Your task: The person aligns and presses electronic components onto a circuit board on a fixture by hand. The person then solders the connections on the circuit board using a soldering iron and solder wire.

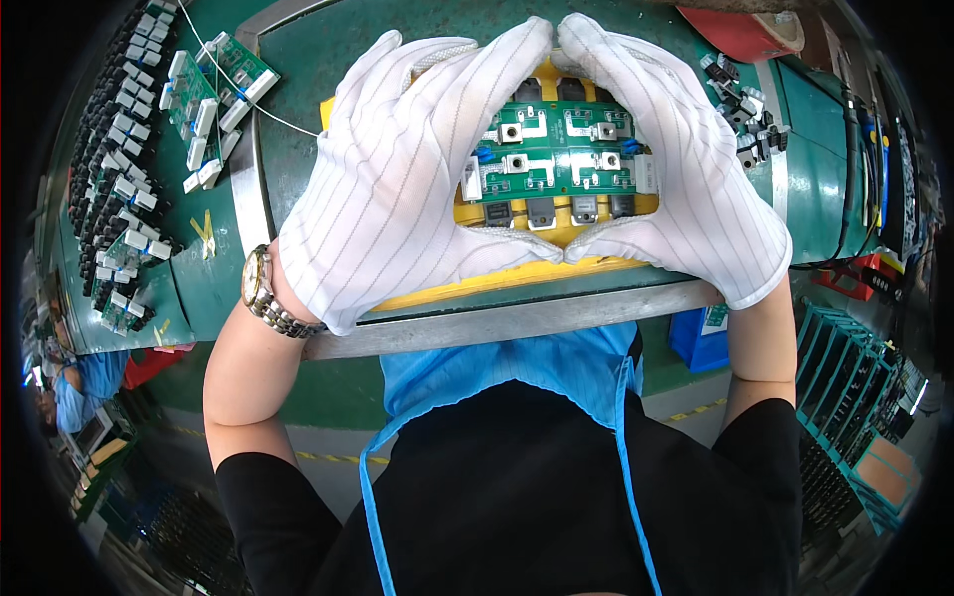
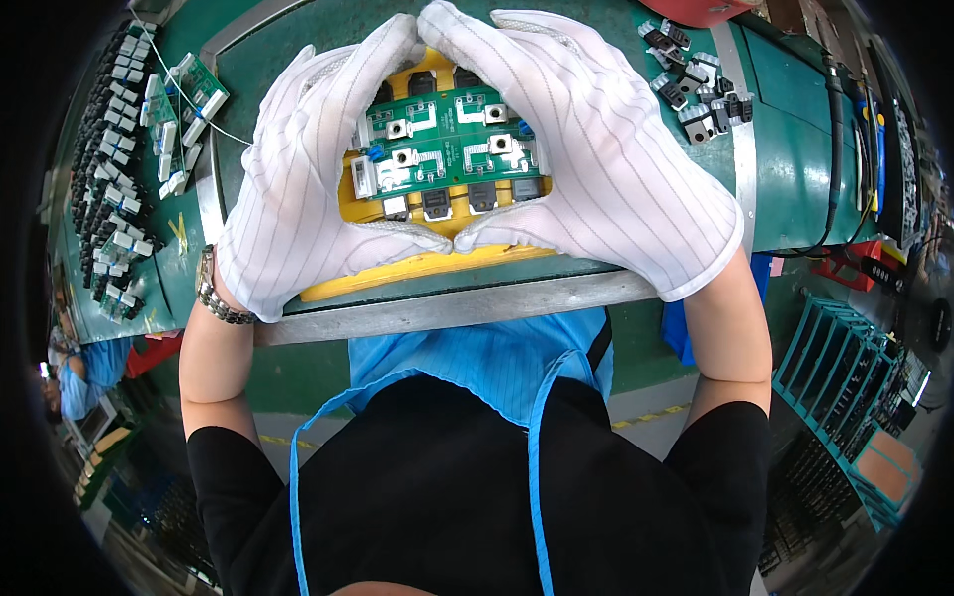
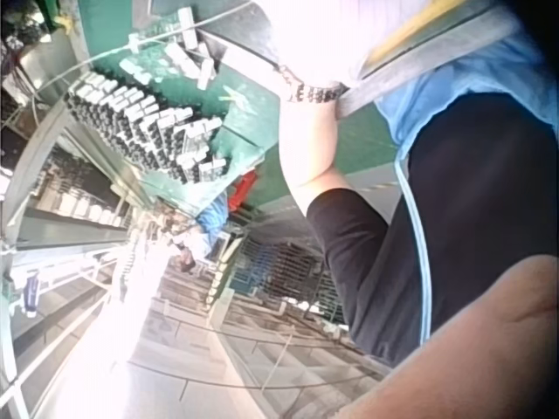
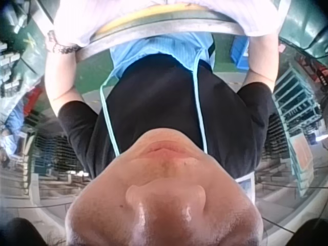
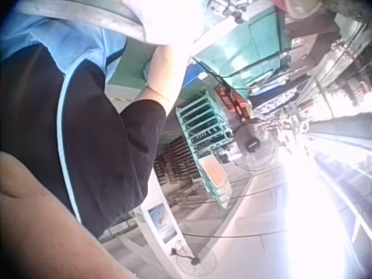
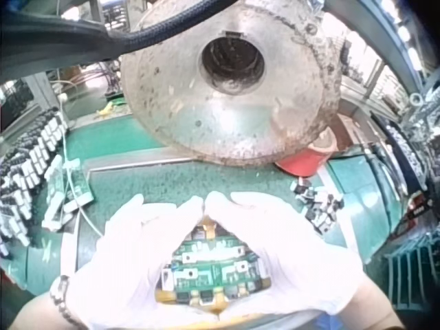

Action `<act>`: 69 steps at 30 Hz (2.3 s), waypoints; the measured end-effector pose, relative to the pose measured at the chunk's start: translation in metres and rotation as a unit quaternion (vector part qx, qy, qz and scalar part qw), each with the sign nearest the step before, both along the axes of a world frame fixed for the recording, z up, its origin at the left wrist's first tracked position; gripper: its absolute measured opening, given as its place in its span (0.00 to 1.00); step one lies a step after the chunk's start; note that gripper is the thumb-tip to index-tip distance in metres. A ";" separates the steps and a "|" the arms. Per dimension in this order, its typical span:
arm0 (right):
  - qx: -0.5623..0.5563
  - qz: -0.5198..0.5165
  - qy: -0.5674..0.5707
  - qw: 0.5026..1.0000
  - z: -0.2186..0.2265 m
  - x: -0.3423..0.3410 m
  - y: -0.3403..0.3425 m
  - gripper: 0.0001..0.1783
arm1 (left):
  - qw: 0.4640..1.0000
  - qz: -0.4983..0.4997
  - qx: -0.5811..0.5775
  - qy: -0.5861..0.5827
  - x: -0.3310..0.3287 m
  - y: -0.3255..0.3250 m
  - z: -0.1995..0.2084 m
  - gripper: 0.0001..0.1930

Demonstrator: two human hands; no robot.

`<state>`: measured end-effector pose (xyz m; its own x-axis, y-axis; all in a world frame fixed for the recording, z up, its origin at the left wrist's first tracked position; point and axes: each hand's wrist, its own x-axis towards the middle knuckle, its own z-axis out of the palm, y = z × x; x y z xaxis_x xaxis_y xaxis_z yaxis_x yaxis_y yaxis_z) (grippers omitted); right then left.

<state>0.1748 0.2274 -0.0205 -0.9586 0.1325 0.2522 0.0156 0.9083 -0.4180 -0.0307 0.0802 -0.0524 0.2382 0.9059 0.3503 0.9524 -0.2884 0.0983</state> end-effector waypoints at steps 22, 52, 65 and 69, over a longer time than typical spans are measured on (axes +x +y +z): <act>-0.144 -0.071 0.170 0.972 0.002 0.021 0.019 0.53 | 0.998 -0.017 0.014 -0.059 -0.001 -0.001 0.011 0.53; -0.679 -0.261 0.540 0.424 -0.062 0.227 0.238 0.03 | 0.980 0.150 -0.033 0.130 -0.062 -0.067 0.059 0.16; -0.561 -0.254 0.459 0.640 0.030 0.187 0.059 0.24 | 0.959 0.152 0.013 0.239 -0.068 -0.055 0.074 0.06; -0.455 -0.311 0.435 0.712 0.017 0.180 0.022 0.24 | 0.941 0.173 0.023 0.291 -0.067 -0.054 0.094 0.06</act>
<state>0.3549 0.2492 -0.0040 -0.1752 0.9514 0.2531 -0.3277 0.1861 -0.9263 -0.0972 0.0263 0.0411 0.0952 0.9512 0.2934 0.8785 0.0583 -0.4741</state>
